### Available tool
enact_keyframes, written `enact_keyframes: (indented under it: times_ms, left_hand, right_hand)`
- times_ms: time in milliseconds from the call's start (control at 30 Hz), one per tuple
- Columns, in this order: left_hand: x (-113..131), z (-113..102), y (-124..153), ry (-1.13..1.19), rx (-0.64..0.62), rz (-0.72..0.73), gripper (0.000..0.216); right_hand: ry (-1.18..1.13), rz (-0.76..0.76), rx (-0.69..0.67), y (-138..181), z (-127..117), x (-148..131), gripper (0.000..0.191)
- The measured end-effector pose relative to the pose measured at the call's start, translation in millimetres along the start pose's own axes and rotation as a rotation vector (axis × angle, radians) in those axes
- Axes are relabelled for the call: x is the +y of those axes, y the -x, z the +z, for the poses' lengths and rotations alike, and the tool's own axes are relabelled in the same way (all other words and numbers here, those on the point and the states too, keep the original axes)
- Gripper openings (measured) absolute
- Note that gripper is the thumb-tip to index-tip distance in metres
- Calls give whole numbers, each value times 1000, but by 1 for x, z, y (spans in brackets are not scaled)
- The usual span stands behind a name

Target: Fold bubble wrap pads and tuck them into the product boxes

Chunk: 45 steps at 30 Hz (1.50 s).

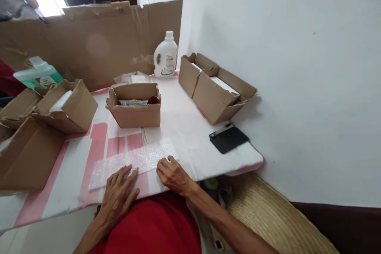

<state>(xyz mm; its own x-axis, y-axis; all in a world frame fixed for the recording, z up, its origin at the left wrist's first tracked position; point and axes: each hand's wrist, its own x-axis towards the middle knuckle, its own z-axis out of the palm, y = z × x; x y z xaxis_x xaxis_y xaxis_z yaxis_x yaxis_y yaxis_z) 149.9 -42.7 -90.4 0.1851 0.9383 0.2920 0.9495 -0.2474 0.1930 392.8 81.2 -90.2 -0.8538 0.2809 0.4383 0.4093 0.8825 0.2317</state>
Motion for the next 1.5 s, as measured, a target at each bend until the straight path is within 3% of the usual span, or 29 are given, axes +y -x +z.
enact_keyframes:
  times_ms: [133, 267, 500, 733, 833, 967, 1100, 1233, 1333, 1433, 1500]
  left_hand:
    - [2, -10, -1, 128, -23, 86, 60]
    - [-13, -23, 12, 62, 44, 152, 54]
    - [-51, -31, 47, -65, 105, 135, 49]
    - [-76, -33, 38, -69, 85, 320, 46]
    - [-82, -38, 35, -65, 62, 334, 49]
    - [-81, -40, 31, -80, 78, 340, 41]
    - [-69, -43, 20, -46, 145, 338, 30]
    - [-50, -55, 7, 95, 153, 302, 24]
    - [-45, -67, -2, 263, 56, 122, 40]
    - [-51, -70, -12, 478, -149, -107, 71]
    - [-56, -63, -19, 599, -253, -218, 70]
  right_hand:
    - [33, 83, -34, 14, 0, 19, 25]
    - [5, 182, -124, 23, -8, 28, 18]
    - [-173, 363, 33, -5, -11, -9, 15]
    - [-212, 460, -15, -6, 11, -13, 23]
    - [-219, 447, -6, -13, 7, -23, 26]
    - [-318, 287, 0, -43, 2, -58, 23]
    - [-413, 165, -27, -74, 6, -88, 16]
    - [-462, 178, -38, -76, 10, -96, 12]
    - [-634, 338, 34, -60, 7, -98, 8]
    - [-964, 692, 201, -42, 0, -100, 13]
    - [-1127, 935, 282, -34, -5, -99, 26]
